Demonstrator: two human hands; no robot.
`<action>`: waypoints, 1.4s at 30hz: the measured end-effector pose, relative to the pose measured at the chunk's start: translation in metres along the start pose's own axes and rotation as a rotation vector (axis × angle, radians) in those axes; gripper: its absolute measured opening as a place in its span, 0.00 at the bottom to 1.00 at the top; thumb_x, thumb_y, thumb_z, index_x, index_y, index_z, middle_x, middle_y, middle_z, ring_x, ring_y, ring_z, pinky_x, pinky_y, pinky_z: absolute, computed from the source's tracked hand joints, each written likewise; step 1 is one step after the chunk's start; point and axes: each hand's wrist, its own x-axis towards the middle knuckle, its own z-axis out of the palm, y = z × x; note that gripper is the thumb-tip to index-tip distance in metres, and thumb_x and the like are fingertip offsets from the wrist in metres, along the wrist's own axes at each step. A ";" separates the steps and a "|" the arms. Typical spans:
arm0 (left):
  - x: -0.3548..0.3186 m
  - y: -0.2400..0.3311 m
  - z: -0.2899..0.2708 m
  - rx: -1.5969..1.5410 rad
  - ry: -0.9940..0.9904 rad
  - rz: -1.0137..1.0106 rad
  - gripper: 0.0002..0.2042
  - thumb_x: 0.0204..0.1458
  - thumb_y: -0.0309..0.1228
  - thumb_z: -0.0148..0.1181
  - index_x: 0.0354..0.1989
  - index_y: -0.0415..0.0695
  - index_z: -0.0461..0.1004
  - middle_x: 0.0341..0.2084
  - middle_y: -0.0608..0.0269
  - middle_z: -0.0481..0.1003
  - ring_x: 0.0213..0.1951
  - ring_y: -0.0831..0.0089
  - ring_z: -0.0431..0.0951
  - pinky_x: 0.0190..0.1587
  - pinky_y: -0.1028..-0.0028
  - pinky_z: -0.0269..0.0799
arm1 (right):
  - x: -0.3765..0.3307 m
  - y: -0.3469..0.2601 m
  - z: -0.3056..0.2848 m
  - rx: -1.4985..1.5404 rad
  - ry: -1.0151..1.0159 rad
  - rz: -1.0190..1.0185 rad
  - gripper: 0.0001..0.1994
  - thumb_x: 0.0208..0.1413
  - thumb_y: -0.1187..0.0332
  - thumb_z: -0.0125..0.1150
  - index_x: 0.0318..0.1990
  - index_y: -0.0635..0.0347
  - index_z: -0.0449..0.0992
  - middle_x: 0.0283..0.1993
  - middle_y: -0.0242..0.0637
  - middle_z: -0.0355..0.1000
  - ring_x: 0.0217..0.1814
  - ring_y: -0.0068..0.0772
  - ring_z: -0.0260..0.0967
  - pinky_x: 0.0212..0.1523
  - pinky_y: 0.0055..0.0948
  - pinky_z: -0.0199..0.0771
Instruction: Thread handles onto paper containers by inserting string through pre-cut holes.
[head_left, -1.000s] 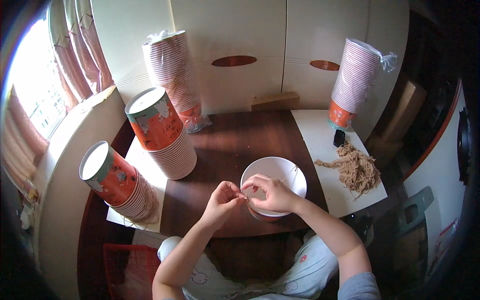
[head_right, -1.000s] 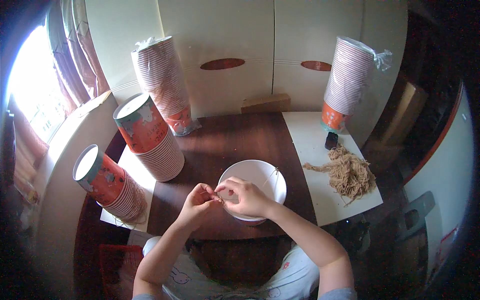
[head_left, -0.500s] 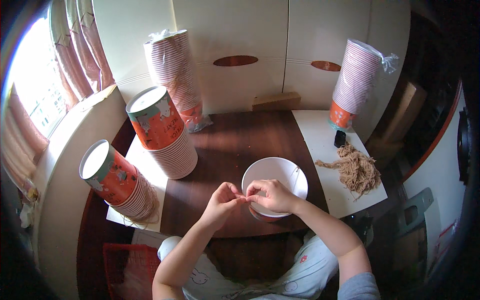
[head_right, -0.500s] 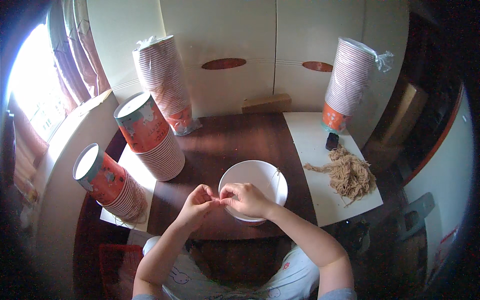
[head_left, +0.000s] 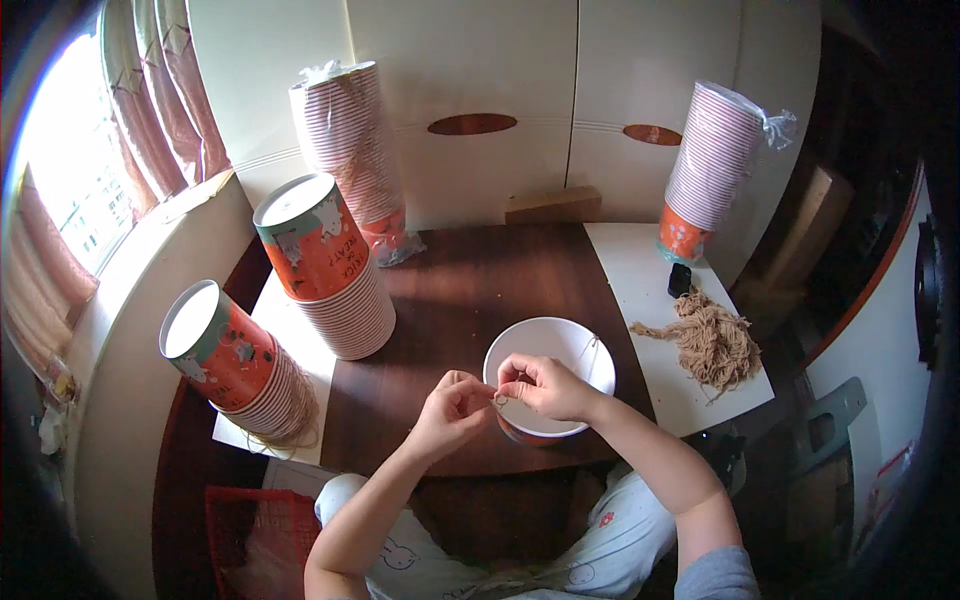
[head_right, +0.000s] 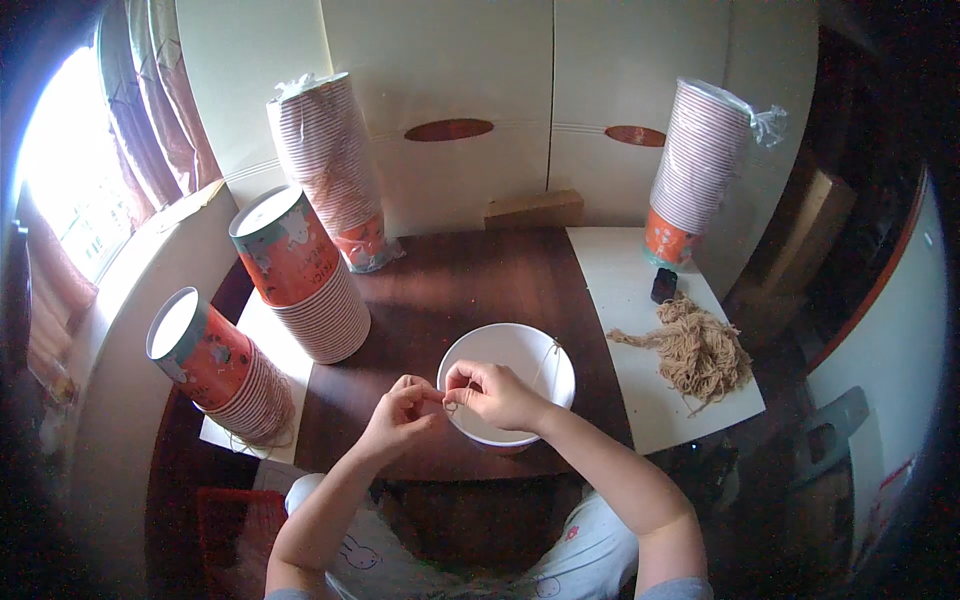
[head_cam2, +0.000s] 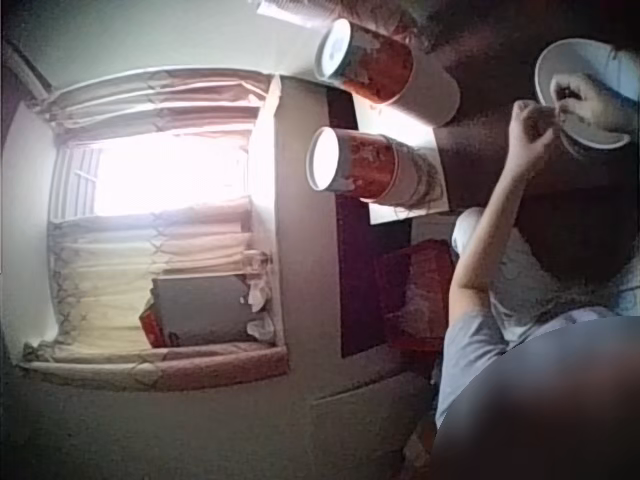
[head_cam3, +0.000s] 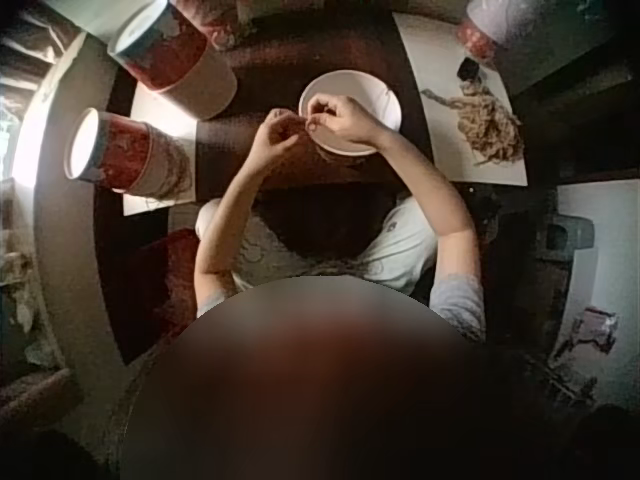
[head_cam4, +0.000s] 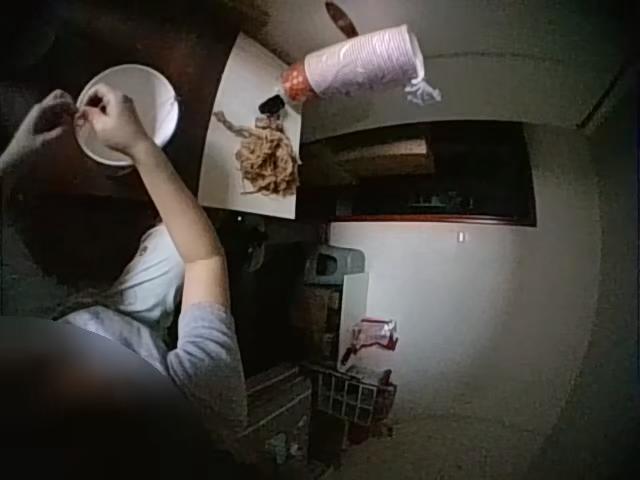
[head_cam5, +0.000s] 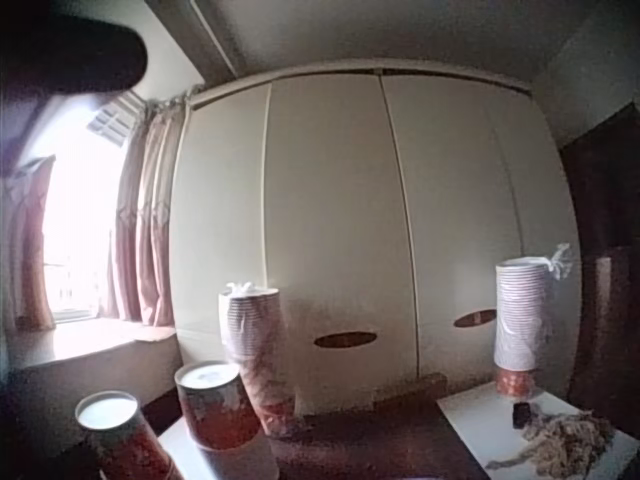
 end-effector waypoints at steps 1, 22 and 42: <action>0.000 -0.001 0.002 -0.001 -0.001 0.000 0.08 0.39 0.26 0.58 0.31 0.40 0.73 0.31 0.64 0.63 0.32 0.78 0.65 0.32 0.81 0.63 | 0.000 0.003 0.000 0.027 0.006 -0.008 0.03 0.51 0.73 0.52 0.28 0.62 0.67 0.26 0.30 0.66 0.31 0.18 0.63 0.34 0.21 0.64; 0.001 -0.001 0.002 -0.465 0.022 -0.234 0.04 0.49 0.26 0.51 0.29 0.38 0.68 0.25 0.68 0.70 0.29 0.85 0.67 0.34 0.85 0.63 | -0.002 0.005 0.001 -0.103 -0.039 0.035 0.05 0.49 0.70 0.53 0.29 0.62 0.68 0.25 0.34 0.68 0.29 0.23 0.65 0.31 0.25 0.65; 0.004 -0.008 0.002 -0.309 0.137 -0.318 0.04 0.50 0.27 0.49 0.29 0.40 0.65 0.21 0.71 0.66 0.26 0.85 0.64 0.29 0.85 0.61 | -0.001 -0.001 0.000 0.012 -0.134 0.005 0.03 0.52 0.73 0.49 0.29 0.60 0.64 0.26 0.26 0.62 0.31 0.15 0.57 0.34 0.18 0.60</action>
